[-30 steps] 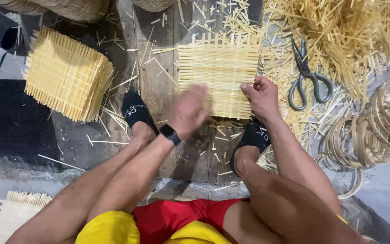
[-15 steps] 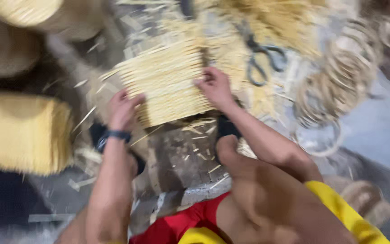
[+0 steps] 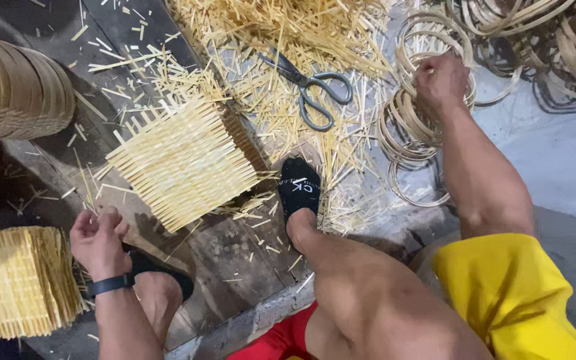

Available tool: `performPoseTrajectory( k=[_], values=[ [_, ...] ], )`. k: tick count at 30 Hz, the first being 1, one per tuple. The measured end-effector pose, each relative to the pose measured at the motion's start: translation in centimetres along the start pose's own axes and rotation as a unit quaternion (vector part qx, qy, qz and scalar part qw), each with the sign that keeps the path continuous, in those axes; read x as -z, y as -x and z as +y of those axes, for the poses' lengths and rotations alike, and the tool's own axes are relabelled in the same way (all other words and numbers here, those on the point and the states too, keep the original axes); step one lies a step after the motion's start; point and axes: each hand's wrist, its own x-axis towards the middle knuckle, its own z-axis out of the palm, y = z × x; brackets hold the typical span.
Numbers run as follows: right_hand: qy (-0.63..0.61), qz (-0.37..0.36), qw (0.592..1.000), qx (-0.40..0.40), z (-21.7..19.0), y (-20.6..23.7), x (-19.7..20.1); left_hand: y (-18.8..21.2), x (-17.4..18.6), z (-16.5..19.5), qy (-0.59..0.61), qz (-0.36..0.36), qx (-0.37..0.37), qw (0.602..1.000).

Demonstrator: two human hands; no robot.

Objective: The person assembles a small round bamboo basket by placing a woven bamboo mat on a wooden block, fitting a bamboo ring around the edge, and trimming excess strands with shears. The person repeats this process for multiple baskets, stacking finished units nearby.

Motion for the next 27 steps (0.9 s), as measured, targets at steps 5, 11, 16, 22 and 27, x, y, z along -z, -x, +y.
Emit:
performPoseTrajectory(
  k=[5, 11, 16, 22, 27],
  values=[
    [-0.144, 0.010, 0.988, 0.059, -0.9, 0.6, 2.8, 2.9, -2.4, 5.3, -0.093, -0.006, -0.259, 0.961],
    [-0.581, -0.256, 0.769, 0.070, -8.8, 3.5, 12.7, 12.5, -14.5, 14.6, -0.183, -0.188, -0.476, 0.839],
    [-0.643, -0.419, 0.632, 0.104, -20.0, 6.1, 19.5, 17.8, -19.1, 19.2, 0.124, -0.399, -0.147, 0.897],
    [-0.274, -0.064, 0.782, 0.557, -28.9, 9.2, 23.6, 20.2, -15.7, 21.1, 0.224, -0.370, 0.010, 0.901],
    [-0.206, -0.008, 0.759, 0.618, -34.5, 11.7, 23.3, 19.4, -12.8, 23.1, 0.199, -0.394, 0.131, 0.888]
  ],
)
